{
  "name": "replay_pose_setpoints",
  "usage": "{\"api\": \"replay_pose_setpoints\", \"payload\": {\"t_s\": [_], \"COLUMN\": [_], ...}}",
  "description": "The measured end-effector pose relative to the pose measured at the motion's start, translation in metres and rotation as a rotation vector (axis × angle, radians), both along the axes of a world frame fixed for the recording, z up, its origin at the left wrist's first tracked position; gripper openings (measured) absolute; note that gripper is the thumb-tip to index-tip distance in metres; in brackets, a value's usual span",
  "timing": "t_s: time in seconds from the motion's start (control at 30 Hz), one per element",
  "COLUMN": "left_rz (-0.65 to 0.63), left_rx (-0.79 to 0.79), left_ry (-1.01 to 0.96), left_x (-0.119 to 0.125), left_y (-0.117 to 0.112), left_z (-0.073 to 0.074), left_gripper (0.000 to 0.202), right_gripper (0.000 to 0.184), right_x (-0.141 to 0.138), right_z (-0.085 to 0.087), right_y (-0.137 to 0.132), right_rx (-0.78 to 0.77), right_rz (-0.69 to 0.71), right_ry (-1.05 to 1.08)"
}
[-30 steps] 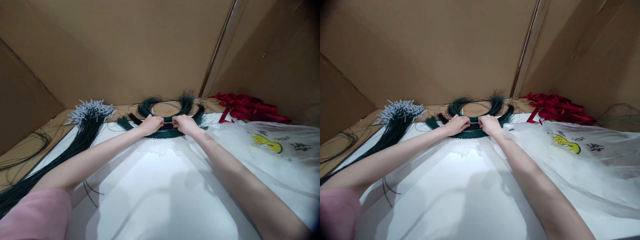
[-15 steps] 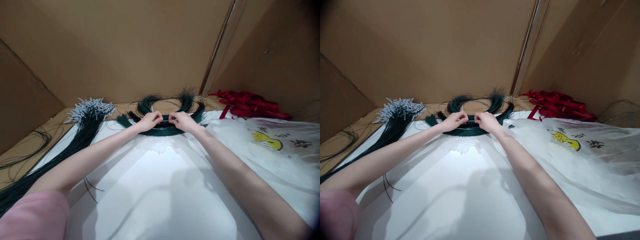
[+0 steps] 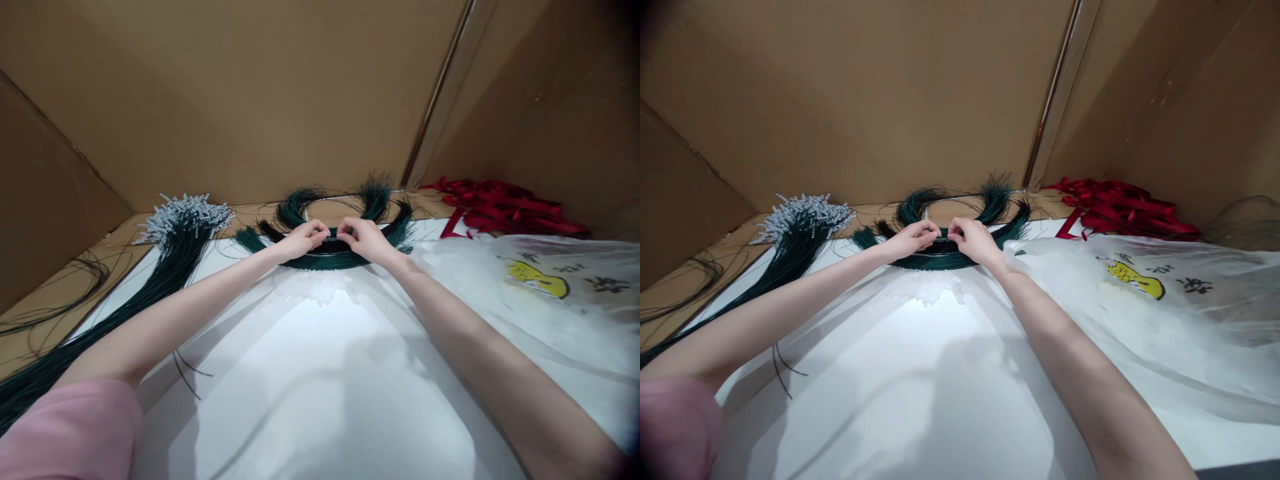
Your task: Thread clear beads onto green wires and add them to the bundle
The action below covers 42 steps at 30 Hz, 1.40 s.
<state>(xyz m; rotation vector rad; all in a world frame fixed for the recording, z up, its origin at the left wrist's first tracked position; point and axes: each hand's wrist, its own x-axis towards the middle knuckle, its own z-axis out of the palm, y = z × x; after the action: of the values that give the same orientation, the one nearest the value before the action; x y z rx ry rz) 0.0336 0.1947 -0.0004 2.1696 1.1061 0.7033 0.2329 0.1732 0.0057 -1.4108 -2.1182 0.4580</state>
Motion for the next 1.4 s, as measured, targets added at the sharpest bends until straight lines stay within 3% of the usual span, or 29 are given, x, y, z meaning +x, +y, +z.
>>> {"api": "replay_pose_setpoints", "payload": {"t_s": [0.1, 0.3, 0.43, 0.7, 1.07, 1.4], "left_rz": [0.036, 0.090, 0.078, -0.013, -0.030, -0.029], "left_rx": [0.087, 0.203, 0.220, 0.202, 0.092, -0.040], "left_ry": [0.055, 0.135, 0.146, 0.146, 0.054, 0.003], "left_x": [-0.003, -0.003, -0.002, -0.009, -0.041, -0.093], "left_y": [0.000, -0.006, -0.019, -0.046, -0.064, -0.093], "left_z": [0.008, 0.029, 0.033, 0.033, 0.041, 0.051], "left_gripper": [0.016, 0.030, 0.031, 0.032, 0.033, 0.041], "right_gripper": [0.029, 0.033, 0.028, 0.033, 0.034, 0.032], "right_x": [-0.009, -0.039, -0.043, -0.030, -0.017, 0.023], "right_z": [0.007, 0.009, 0.004, 0.003, -0.001, 0.022], "right_y": [-0.009, -0.020, -0.016, -0.001, 0.010, 0.023], "right_rx": [-0.058, -0.470, -0.558, -0.520, -0.371, -0.236], "right_rz": [-0.049, 0.027, -0.052, -0.127, -0.238, -0.432], "right_ry": [0.131, 0.339, 0.561, 0.898, 1.047, 1.280]}}
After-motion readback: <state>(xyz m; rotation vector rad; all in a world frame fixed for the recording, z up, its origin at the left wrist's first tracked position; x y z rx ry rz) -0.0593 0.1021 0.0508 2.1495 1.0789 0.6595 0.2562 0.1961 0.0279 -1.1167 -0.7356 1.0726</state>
